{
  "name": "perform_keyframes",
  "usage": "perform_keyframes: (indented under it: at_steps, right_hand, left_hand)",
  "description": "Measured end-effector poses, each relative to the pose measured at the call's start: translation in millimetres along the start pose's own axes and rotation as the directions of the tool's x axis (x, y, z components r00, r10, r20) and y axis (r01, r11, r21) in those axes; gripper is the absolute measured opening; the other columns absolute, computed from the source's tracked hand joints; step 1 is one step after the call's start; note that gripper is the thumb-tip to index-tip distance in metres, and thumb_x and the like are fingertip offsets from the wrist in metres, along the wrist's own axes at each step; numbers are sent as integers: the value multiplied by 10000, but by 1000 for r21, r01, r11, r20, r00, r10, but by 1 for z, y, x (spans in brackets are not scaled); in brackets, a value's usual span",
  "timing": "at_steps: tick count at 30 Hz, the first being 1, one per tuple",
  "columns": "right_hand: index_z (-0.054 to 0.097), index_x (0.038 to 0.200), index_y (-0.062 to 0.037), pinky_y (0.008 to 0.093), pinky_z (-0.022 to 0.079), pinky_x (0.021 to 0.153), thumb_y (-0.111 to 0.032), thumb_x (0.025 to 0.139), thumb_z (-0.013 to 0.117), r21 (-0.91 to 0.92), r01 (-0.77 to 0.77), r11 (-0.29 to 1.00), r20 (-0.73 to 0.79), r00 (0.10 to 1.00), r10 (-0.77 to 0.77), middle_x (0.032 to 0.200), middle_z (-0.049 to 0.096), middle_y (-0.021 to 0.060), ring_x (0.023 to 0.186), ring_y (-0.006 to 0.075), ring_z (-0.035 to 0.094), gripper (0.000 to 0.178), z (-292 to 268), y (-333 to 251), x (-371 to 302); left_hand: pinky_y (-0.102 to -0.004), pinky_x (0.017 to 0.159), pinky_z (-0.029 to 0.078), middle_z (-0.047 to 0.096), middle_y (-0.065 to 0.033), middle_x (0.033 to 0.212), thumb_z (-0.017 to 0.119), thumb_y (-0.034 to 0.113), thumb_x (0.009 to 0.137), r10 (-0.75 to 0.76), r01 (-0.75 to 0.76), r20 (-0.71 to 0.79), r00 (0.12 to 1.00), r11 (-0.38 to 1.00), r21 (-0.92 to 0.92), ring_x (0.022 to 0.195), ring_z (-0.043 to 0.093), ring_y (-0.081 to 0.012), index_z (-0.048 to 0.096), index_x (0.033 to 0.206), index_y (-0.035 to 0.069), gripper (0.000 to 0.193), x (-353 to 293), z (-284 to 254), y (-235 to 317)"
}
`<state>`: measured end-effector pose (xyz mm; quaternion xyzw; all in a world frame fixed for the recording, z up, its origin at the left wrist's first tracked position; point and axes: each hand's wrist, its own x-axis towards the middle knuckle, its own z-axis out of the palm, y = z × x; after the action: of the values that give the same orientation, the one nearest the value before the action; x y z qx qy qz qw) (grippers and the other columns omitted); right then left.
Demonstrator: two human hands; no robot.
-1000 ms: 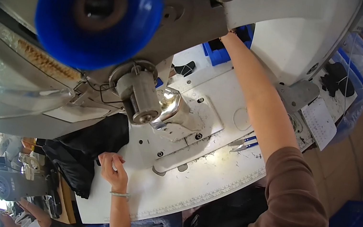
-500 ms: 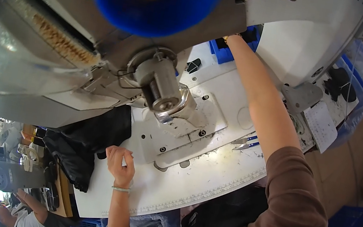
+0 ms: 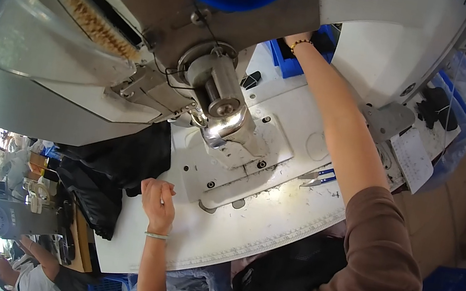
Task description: Stitch various components of a shoe upper using a sewing machine.
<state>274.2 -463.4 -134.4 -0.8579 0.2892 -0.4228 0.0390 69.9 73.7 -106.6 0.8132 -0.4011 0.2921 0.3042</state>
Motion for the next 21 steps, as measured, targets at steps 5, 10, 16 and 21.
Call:
perform_keyframes:
  at_steps: [5, 10, 16, 21]
  right_hand:
    - [481, 1249, -79, 540, 433, 870, -223, 934, 411, 34, -34, 999, -2, 999, 34, 1154, 565, 230, 1084, 373, 557, 354, 23, -4, 1]
    - [386, 1338, -50, 530, 415, 927, -275, 918, 435, -68, -267, 961, 366, 890, 273, 1264, 522, 210, 1122, 363, 554, 479, 15, -12, 22]
    - [337, 1374, -26, 488, 450, 925, -263, 898, 483, -215, -121, 969, 658, 715, 235, 1297, 521, 189, 1141, 331, 561, 552, -17, -28, 24]
    - [345, 1362, -17, 473, 441, 948, -213, 889, 500, -111, -307, 945, 623, 720, 307, 1316, 498, 203, 1160, 345, 543, 535, -2, -12, 31]
  left_hand:
    - [-361, 704, 403, 567, -61, 655, 514, -15, 829, 11, -11, 36, 999, 1000, 21, 615, 507, -237, 532, 705, 34, 134, 0, 0, -1]
    - [-364, 705, 410, 574, -63, 672, 536, -20, 810, 8, -10, 43, 999, 999, 35, 628, 512, -242, 548, 716, 30, 108, 3, 1, -4]
    - [-342, 673, 421, 574, -57, 662, 544, 4, 821, -97, 94, 58, 994, 995, 44, 676, 513, -240, 563, 705, 21, 119, -5, 4, -11]
    - [-362, 706, 417, 588, -70, 688, 557, 8, 813, -119, 120, 97, 988, 993, -6, 677, 514, -266, 576, 742, 26, 76, -7, 6, -4]
